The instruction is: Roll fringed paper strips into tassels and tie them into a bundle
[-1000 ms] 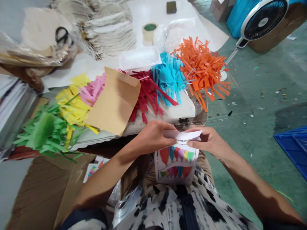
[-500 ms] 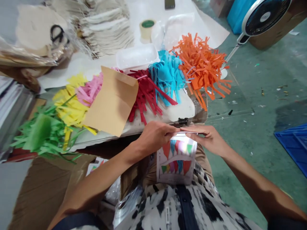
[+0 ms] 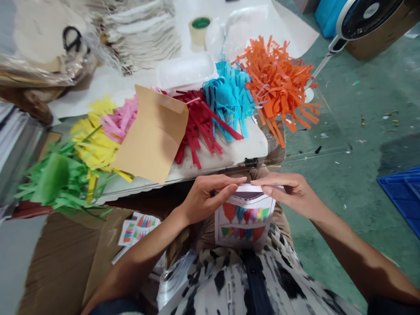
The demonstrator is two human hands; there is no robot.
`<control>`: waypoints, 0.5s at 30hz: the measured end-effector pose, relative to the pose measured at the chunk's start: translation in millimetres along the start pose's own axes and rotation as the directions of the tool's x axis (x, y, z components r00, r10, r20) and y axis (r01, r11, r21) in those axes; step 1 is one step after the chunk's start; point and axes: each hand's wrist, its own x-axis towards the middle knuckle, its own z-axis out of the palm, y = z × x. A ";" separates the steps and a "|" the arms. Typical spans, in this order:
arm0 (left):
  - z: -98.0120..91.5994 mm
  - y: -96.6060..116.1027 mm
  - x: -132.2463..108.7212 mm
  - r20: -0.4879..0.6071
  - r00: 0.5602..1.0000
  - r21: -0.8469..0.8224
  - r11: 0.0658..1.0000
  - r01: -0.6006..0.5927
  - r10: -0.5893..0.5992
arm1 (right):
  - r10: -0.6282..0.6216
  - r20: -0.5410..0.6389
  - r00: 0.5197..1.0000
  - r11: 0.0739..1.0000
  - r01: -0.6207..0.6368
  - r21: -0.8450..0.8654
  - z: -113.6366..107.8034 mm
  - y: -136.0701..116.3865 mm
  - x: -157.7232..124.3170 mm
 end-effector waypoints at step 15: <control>-3.3 33.0 -3.4 0.138 0.900 -0.340 0.833 0.435 -0.414 | 0.028 0.204 0.979 0.994 -0.048 0.094 -11.8 -17.0 -2.7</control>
